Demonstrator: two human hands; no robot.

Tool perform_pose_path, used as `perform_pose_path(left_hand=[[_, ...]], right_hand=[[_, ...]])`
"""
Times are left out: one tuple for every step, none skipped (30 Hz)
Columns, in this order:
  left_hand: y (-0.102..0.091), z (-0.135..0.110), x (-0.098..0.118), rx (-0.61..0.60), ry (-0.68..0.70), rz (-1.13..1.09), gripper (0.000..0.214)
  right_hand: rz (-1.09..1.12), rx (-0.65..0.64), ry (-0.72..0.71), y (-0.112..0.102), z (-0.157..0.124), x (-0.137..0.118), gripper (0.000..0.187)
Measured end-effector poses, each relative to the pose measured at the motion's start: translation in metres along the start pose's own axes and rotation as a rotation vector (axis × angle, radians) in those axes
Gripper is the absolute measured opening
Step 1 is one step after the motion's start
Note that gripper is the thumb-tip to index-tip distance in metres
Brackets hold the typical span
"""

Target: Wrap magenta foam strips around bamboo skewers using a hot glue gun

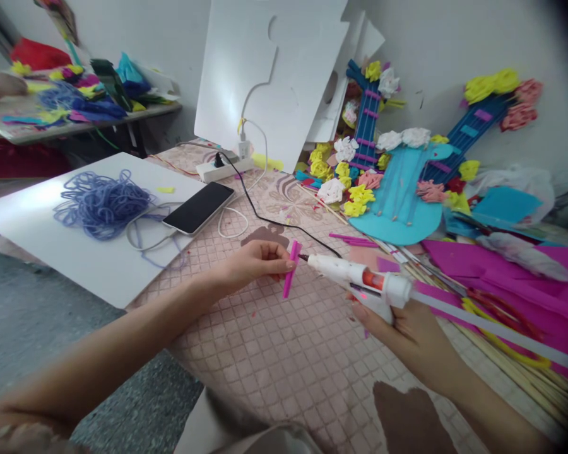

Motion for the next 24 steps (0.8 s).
perform_pose_path(left_hand=[[0.0000, -0.0001, 0.0002, 0.006, -0.002, -0.004, 0.023], [0.0000, -0.0003, 0.0004, 0.011, -0.003, -0.007, 0.023], [0.0002, -0.0004, 0.0006, 0.013, -0.005, -0.009, 0.023], [0.0002, -0.0005, 0.0008, 0.016, -0.006, -0.014, 0.024], [0.0002, -0.0005, 0.0009, 0.018, -0.006, -0.020, 0.024], [0.0001, -0.0005, 0.0009, 0.020, -0.003, -0.027, 0.024], [-0.0001, -0.0004, 0.0009, 0.021, 0.001, -0.033, 0.024], [-0.0004, -0.0002, 0.0009, 0.023, 0.005, -0.037, 0.024], [-0.0008, -0.0001, 0.0009, 0.025, 0.008, -0.036, 0.023], [-0.0012, -0.0001, 0.0009, 0.027, 0.008, -0.031, 0.023], [-0.0014, -0.0001, 0.0010, 0.027, 0.006, -0.024, 0.023], [-0.0015, -0.0003, 0.0013, 0.024, 0.002, -0.019, 0.023], [-0.0013, -0.0005, 0.0018, 0.021, -0.003, -0.018, 0.023], [-0.0010, -0.0007, 0.0024, 0.018, -0.008, -0.018, 0.023], [-0.0006, -0.0009, 0.0031, 0.015, -0.011, -0.020, 0.022], [-0.0001, -0.0011, 0.0037, 0.011, -0.013, -0.022, 0.022], [0.0003, -0.0012, 0.0043, 0.007, -0.016, -0.024, 0.022], [0.0007, -0.0012, 0.0046, 0.001, -0.020, -0.023, 0.021], [0.0010, -0.0012, 0.0047, -0.004, -0.023, -0.024, 0.021], [0.0011, -0.0011, 0.0047, -0.008, -0.025, -0.028, 0.021], [0.0011, -0.0011, 0.0045, -0.008, -0.024, -0.036, 0.020], [0.0010, -0.0010, 0.0042, -0.004, -0.021, -0.043, 0.020], [0.0007, -0.0010, 0.0039, 0.003, -0.016, -0.050, 0.019], [0.0005, -0.0010, 0.0037, 0.011, -0.013, -0.053, 0.019]], right_hand=[[-0.010, -0.001, -0.004, -0.0001, -0.0013, 0.0002, 0.027], [-0.019, -0.008, -0.007, -0.0001, -0.0025, 0.0005, 0.027], [-0.027, -0.022, -0.008, 0.0000, -0.0034, 0.0008, 0.027], [-0.032, -0.041, -0.009, 0.0001, -0.0041, 0.0011, 0.027], [-0.036, -0.057, -0.011, 0.0002, -0.0045, 0.0013, 0.027], [-0.040, -0.071, -0.014, 0.0002, -0.0049, 0.0012, 0.027], [-0.046, -0.080, -0.021, 0.0001, -0.0052, 0.0009, 0.027], [-0.052, -0.081, -0.032, -0.0001, -0.0054, 0.0002, 0.027], [-0.060, -0.081, -0.043, -0.0004, -0.0056, -0.0007, 0.027], [-0.069, -0.079, -0.053, -0.0007, -0.0056, -0.0016, 0.028], [-0.076, -0.077, -0.062, -0.0010, -0.0055, -0.0026, 0.028], [-0.082, -0.076, -0.065, -0.0012, -0.0052, -0.0033, 0.028], [-0.083, -0.071, -0.063, -0.0015, -0.0046, -0.0038, 0.028], [-0.082, -0.064, -0.054, -0.0017, -0.0037, -0.0040, 0.028], [-0.079, -0.054, -0.040, -0.0019, -0.0026, -0.0039, 0.029], [-0.075, -0.043, -0.023, -0.0020, -0.0014, -0.0036, 0.030], [-0.069, -0.037, -0.007, -0.0020, -0.0003, -0.0033, 0.031], [-0.062, -0.036, 0.005, -0.0018, 0.0007, -0.0030, 0.032], [-0.056, -0.038, 0.011, -0.0015, 0.0012, -0.0028, 0.032], [-0.051, -0.044, 0.012, -0.0012, 0.0013, -0.0029, 0.032], [-0.047, -0.048, 0.006, -0.0009, 0.0009, -0.0031, 0.032], [-0.048, -0.052, -0.002, -0.0007, 0.0000, -0.0035, 0.031], [-0.055, -0.058, -0.013, -0.0006, -0.0013, -0.0039, 0.031], [-0.064, -0.063, -0.024, -0.0006, -0.0028, -0.0042, 0.030]])
Point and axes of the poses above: each hand's wrist, its own z-axis towards the middle knuckle, its own y-axis out of the palm, x = y × z, the point moved 2 cm from there along z, towards the middle knuckle, and after that the axes turned 7 degrees about y, right-handed, at the moved point
